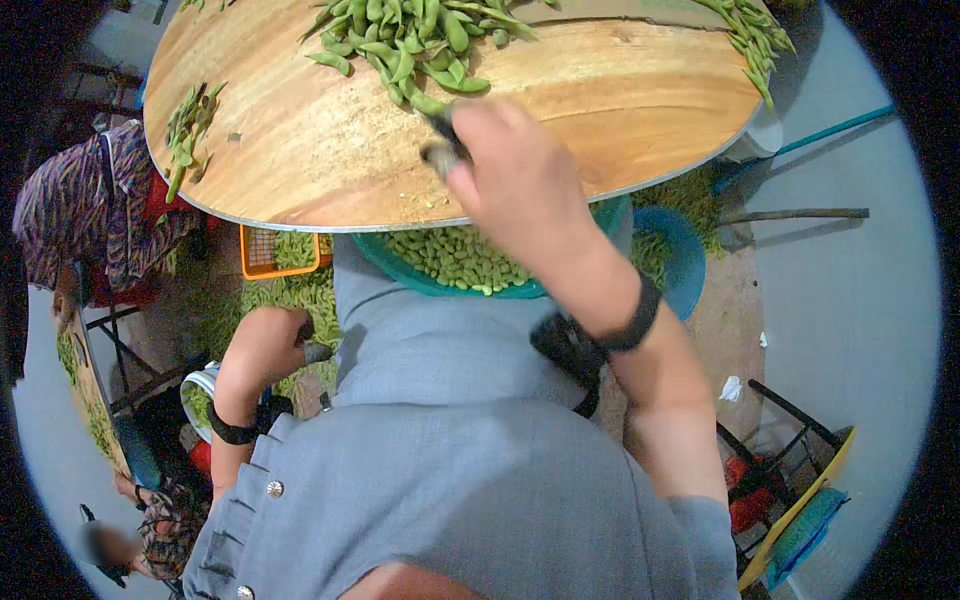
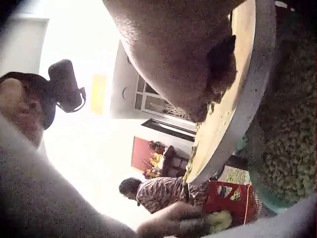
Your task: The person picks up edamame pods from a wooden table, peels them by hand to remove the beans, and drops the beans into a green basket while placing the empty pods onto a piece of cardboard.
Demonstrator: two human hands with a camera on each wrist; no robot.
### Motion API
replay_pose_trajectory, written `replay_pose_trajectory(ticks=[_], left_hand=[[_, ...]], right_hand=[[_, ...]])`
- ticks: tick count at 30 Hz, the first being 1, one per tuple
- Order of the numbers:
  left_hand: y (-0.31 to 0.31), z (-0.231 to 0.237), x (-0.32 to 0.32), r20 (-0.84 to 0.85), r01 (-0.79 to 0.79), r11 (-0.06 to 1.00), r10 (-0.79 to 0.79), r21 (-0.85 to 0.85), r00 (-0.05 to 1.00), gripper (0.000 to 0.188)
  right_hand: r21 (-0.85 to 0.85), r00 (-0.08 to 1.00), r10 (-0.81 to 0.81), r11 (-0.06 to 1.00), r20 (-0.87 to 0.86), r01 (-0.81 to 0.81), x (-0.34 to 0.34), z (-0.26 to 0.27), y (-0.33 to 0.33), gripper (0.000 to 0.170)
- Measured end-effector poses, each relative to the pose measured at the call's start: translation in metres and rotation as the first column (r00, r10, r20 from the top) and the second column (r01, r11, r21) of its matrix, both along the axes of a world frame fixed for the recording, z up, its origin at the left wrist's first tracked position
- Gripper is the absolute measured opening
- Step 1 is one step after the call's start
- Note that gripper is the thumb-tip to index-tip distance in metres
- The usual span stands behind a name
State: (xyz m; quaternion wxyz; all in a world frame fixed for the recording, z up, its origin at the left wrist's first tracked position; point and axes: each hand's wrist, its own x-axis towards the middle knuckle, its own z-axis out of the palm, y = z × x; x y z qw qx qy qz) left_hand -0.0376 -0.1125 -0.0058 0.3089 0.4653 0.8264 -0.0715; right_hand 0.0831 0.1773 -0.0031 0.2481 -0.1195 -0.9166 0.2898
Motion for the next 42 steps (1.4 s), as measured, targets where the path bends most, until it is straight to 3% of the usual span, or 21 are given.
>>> replay_pose_trajectory(ticks=[2, 4, 6, 8, 9, 11, 12, 15, 16, 19, 20, 22, 24, 26, 30, 32, 34, 36, 37, 39, 42], left_hand=[[0.001, 0.003, 0.004, -0.025, 0.004, 0.997, -0.007, -0.082, 1.0, 0.025], [0.02, 0.016, 0.011, -0.044, -0.143, 0.929, 0.167, 0.341, 0.985, 0.026], [0.04, 0.021, 0.01, -0.068, -0.117, 0.895, 0.161, 0.43, 0.985, 0.019], [0.071, 0.025, 0.012, 0.045, -0.134, 0.508, 0.182, 0.851, 0.982, 0.017], [0.086, 0.028, 0.012, 0.046, -0.119, 0.451, 0.169, 0.885, 0.985, 0.02], [0.119, 0.029, 0.005, -0.051, 0.019, 0.335, 0.086, 0.942, 0.995, 0.027], [0.136, 0.03, 0.001, -0.152, 0.14, 0.267, 0.025, 0.953, 0.988, 0.03], [0.163, 0.029, 0.003, -0.034, 0.14, 0.435, -0.241, 0.889, 0.97, 0.028], [0.166, 0.026, 0.003, 0.054, 0.118, 0.52, -0.303, 0.846, 0.951, 0.026], [0.168, 0.025, 0.005, 0.339, -0.092, 0.607, -0.306, 0.79, 0.889, 0.022], [0.165, 0.024, 0.008, 0.333, -0.088, 0.605, -0.306, 0.791, 0.892, 0.022], [0.158, 0.023, 0.012, 0.757, -0.592, 0.57, -0.085, 0.57, 0.647, 0.02], [0.151, 0.02, 0.012, 0.736, -0.561, 0.58, -0.102, 0.59, 0.669, 0.019], [0.146, 0.015, 0.02, 0.862, -0.711, 0.545, -0.046, 0.445, 0.505, 0.019], [0.143, 0.004, 0.021, 0.758, -0.604, 0.559, -0.068, 0.568, 0.649, 0.018], [0.142, 0.008, 0.022, 0.691, -0.537, 0.56, -0.093, 0.631, 0.716, 0.018], [0.14, 0.014, 0.022, 0.62, -0.466, 0.555, -0.117, 0.689, 0.776, 0.018], [0.137, 0.019, 0.024, 0.374, -0.231, 0.612, -0.115, 0.756, 0.92, 0.021], [0.136, 0.016, 0.028, 0.375, -0.231, 0.613, -0.115, 0.756, 0.92, 0.021], [0.133, 0.008, 0.04, 0.092, -0.034, 0.476, -0.099, 0.879, 0.991, 0.02], [0.118, 0.008, 0.05, 0.172, -0.08, 0.548, -0.119, 0.833, 0.978, 0.021]], right_hand=[[0.189, 0.998, -0.054, 0.98, -0.04, 0.061, -0.022, -0.017, 0.012, 0.021], [0.196, 0.998, -0.035, 0.98, -0.05, 0.044, -0.027, -0.015, 0.017, 0.022], [0.21, 0.998, -0.01, 0.978, -0.056, 0.021, -0.024, -0.01, 0.02, 0.022], [-0.173, 0.994, 0.071, 0.983, 0.087, -0.055, -0.009, -0.002, 0.027, 0.028], [-0.169, 0.993, 0.072, 0.984, 0.092, -0.055, -0.001, 0.006, 0.03, 0.028], [-0.718, 0.954, 0.215, 0.696, 0.209, 0.001, 0.014, 0.025, 0.033, 0.025], [-0.714, 0.955, 0.21, 0.7, 0.209, 0.003, 0.02, 0.03, 0.034, 0.025], [-0.85, 0.959, 0.198, 0.522, 0.203, 0.072, 0.032, 0.038, 0.036, 0.019], [-0.847, 0.961, 0.192, 0.527, 0.2, 0.071, 0.034, 0.038, 0.036, 0.019], [-0.873, 0.984, 0.123, 0.485, 0.127, 0.052, 0.034, 0.035, 0.033, 0.022], [-0.866, 0.986, 0.082, 0.494, 0.143, 0.085, 0.035, 0.033, 0.029, 0.026], [-0.859, 0.987, 0.044, 0.501, 0.151, 0.11, 0.037, 0.027, 0.018, 0.029], [-0.857, 0.995, 0.101, 0.51, -0.022, -0.071, 0.045, 0.021, 0.003, 0.035], [-0.878, 0.985, 0.17, 0.476, 0.04, -0.046, 0.048, 0.025, -0.003, 0.039], [-0.902, 0.975, 0.219, 0.428, 0.046, -0.054, 0.048, 0.022, -0.007, 0.048], [-0.967, 0.954, 0.285, 0.256, 0.09, 0.015, 0.051, 0.026, -0.004, 0.049], [-0.977, 0.959, 0.274, 0.214, 0.077, 0.017, 0.051, 0.028, -0.007, 0.05], [-0.984, 0.962, 0.265, 0.176, 0.064, 0.017, 0.052, 0.03, -0.007, 0.051], [-0.984, 0.954, 0.289, 0.173, 0.079, 0.03, 0.052, 0.03, -0.006, 0.05], [-0.985, 0.945, 0.314, 0.17, 0.094, 0.041, 0.053, 0.028, -0.008, 0.05], [-0.992, 0.928, 0.353, 0.079, 0.121, 0.099, 0.056, 0.025, -0.015, 0.048]])
